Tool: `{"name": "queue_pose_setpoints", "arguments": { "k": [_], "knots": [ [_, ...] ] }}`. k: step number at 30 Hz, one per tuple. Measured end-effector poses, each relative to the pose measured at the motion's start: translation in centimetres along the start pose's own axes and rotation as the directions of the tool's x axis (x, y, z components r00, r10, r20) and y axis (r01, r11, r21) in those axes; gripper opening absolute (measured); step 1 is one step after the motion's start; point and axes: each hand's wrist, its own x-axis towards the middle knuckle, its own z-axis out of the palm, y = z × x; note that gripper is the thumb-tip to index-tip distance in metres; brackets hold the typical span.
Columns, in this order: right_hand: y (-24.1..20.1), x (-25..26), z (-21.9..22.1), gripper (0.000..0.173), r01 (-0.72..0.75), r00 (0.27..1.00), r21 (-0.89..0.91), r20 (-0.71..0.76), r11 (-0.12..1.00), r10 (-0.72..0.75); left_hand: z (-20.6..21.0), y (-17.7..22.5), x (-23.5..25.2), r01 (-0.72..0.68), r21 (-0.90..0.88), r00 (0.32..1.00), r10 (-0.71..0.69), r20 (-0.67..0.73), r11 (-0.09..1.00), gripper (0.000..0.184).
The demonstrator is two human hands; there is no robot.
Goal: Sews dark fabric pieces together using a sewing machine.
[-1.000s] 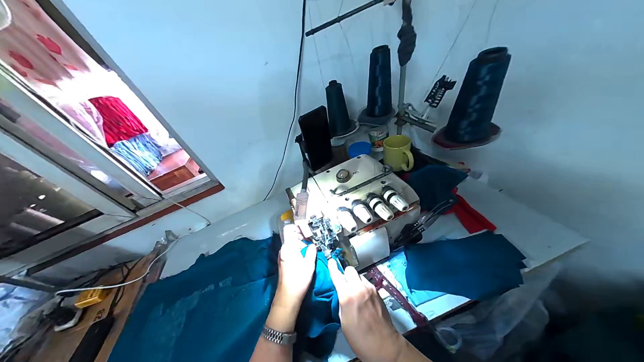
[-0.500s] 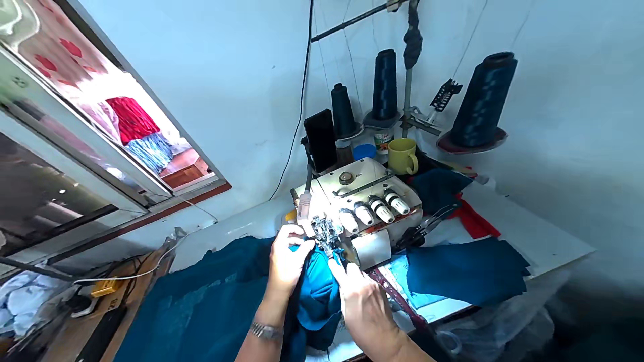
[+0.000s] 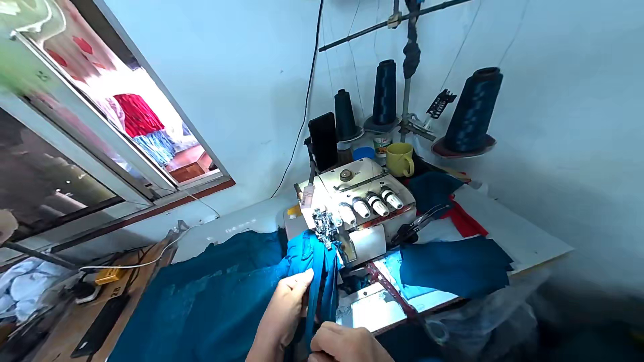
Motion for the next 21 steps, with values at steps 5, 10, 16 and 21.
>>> {"name": "queue_pose_setpoints", "arguments": {
  "k": [5,10,16,21],
  "knots": [
    [-0.8,-0.6,-1.2,0.019,-0.186,0.979,0.141,-0.055,0.972,0.196,1.7,1.4,0.5,0.172,-0.576,0.974,-0.227,-0.023,0.799,0.038],
    [0.6,-1.0,-0.5,0.026,-0.294,0.921,0.218,-0.196,0.931,0.337,2.5,1.3,0.4,-0.009,-0.751,1.0,0.006,-0.007,0.66,0.022],
    [6.6,5.0,-1.0,0.041,-0.19,0.894,-0.172,-0.437,0.967,0.098,-2.7,3.2,-0.1,-0.716,-0.426,0.673,0.71,-0.208,0.554,0.035],
    [8.4,7.8,-0.6,0.021,-0.093,0.857,-0.21,-0.514,0.973,-0.029,-4.4,2.3,-0.3,-0.817,-0.004,0.55,0.779,-0.301,0.576,0.031]
  ]
}}
